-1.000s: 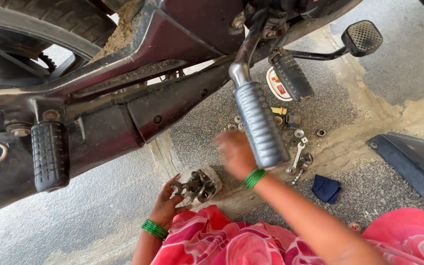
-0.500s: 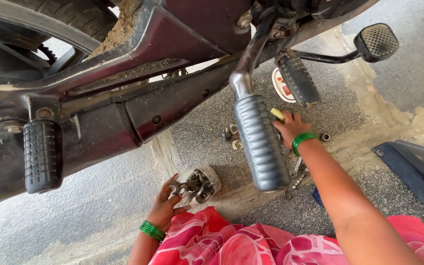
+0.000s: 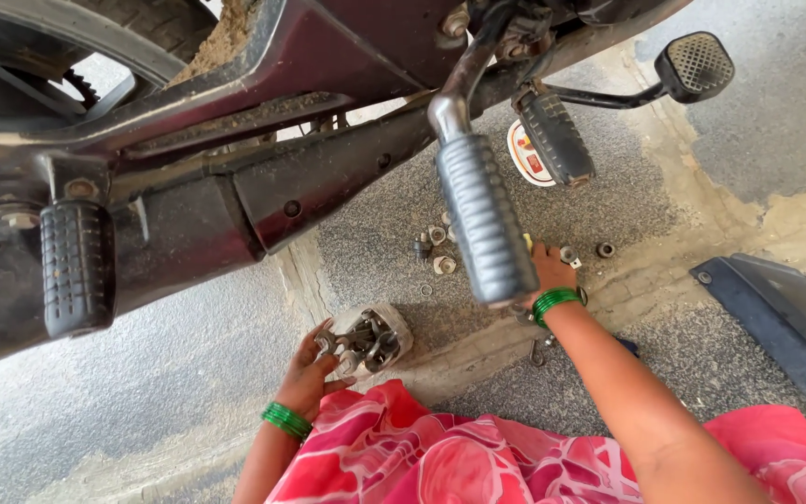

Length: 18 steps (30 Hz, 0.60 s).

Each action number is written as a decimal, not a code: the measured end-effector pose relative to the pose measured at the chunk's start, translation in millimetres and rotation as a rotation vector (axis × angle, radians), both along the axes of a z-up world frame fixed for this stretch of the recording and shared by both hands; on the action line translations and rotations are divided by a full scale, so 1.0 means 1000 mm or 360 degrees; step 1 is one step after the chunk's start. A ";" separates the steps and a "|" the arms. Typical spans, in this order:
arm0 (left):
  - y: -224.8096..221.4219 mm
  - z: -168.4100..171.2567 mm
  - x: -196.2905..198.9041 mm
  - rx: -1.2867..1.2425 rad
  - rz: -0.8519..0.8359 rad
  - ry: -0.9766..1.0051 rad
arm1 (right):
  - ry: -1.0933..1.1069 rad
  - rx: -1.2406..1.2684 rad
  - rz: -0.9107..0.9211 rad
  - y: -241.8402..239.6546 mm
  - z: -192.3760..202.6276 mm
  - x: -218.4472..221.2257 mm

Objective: The person sits on the floor beside a motorcycle and uses a wrench to loosen a bolt on the engine area, then sorts and handles bolts, nuts and sockets spread on the floor. They pick up a socket set, move across the workshop, and use a wrench on the axle of a bicycle front wheel.

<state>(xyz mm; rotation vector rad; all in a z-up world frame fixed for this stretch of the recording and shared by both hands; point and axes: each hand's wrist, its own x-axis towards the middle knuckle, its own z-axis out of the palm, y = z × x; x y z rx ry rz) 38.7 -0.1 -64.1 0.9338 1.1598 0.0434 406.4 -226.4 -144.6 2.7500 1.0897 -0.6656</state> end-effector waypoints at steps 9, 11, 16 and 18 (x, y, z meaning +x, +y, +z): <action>0.001 -0.008 -0.009 0.0022 0.0010 -0.0077 | 0.0399 0.0818 -0.0491 0.029 0.058 -0.079; 0.002 -0.003 -0.006 0.0007 0.0023 -0.0074 | 0.0460 0.1251 -0.0425 0.047 0.097 -0.115; 0.004 -0.022 -0.011 0.0024 0.0033 -0.0157 | 0.0694 0.1761 0.0379 0.080 0.160 -0.206; 0.004 -0.034 -0.012 -0.0012 0.0042 -0.0124 | 0.0607 0.1514 0.0448 0.084 0.159 -0.216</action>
